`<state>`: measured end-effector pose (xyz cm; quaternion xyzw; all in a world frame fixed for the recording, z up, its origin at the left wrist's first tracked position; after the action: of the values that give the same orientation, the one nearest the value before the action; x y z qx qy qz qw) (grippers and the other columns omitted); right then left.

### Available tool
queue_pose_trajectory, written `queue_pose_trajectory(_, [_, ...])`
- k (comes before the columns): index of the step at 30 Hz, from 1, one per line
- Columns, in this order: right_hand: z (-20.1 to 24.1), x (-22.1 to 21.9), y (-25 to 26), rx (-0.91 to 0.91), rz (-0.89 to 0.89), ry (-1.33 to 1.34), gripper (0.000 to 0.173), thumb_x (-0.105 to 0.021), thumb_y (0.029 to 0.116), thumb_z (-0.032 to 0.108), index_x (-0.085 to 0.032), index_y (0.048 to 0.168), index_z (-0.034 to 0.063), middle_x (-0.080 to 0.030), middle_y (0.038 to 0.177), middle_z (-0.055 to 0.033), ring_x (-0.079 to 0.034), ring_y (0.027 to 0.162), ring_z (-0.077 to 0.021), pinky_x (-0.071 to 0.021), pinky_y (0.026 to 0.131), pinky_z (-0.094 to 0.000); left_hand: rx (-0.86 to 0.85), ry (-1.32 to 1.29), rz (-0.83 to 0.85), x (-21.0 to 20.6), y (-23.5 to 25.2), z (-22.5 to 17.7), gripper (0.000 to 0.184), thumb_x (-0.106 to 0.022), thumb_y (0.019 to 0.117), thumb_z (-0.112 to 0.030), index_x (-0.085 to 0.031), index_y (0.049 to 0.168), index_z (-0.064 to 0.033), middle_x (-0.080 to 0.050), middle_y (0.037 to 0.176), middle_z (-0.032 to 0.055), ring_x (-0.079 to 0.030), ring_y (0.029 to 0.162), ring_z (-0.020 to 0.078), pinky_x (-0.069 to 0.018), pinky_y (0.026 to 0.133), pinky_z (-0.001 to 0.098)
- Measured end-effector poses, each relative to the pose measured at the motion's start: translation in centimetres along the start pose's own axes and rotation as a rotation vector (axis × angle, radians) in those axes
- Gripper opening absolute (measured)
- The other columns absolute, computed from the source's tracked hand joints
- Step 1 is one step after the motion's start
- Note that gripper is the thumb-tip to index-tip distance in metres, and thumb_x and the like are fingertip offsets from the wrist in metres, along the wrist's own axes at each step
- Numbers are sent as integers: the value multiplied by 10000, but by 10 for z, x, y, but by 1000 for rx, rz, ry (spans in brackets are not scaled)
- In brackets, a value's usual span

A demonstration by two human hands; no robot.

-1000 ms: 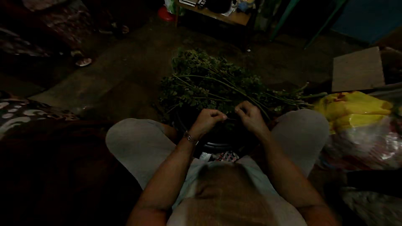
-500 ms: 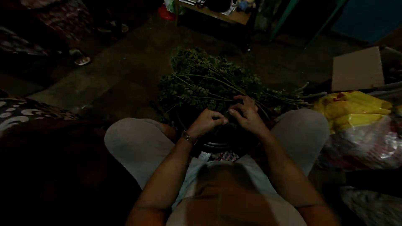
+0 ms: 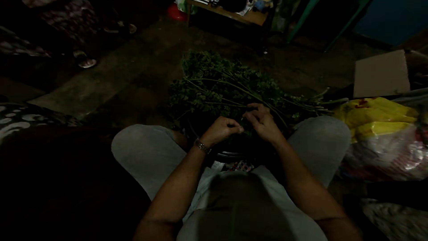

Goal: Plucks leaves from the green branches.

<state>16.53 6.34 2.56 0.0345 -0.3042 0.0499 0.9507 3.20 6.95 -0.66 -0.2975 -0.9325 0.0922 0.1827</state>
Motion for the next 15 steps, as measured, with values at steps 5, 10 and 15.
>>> queue_pose_trajectory(5, [5, -7, -1, 4, 8, 9, 166, -612, 1008, 111, -699, 945, -15, -527, 1420, -174, -435, 1347, -373, -313, 1105, -611, 14, 32, -1, -1, 0, -2, 121, -694, 965, -120, -724, 933, -7, -667, 847, 14, -581, 766, 27, -496, 749, 233])
queue_pose_trajectory(10, [-2, 3, 0, -50, -41, 15, 244, -508, 1062, 118, -686, 1027, -44, -558, 1364, -195, -475, 1311, -373, -350, 1096, -590, 31, 2, -2, -1, -1, -1, 110, -692, 966, -111, -732, 965, -9, -683, 868, 5, -589, 781, 16, -496, 757, 215])
queue_pose_trajectory(15, [0, -4, 0, -43, 43, -3, 313, -589, 1038, 275, -738, 1061, 1, -532, 1428, -186, -413, 1372, -398, -282, 1121, -631, 42, 23, 9, -1, 0, -1, 121, -685, 973, -130, -730, 966, -18, -676, 872, -1, -577, 774, 11, -490, 745, 218])
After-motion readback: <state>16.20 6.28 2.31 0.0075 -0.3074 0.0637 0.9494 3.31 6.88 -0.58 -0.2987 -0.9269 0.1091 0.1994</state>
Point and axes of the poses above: each hand's wrist, its own y-axis towards the middle knuckle, its own x-axis out of the back of the hand, z = x × y, the point moved 10 cm from there along y, towards the middle knuckle
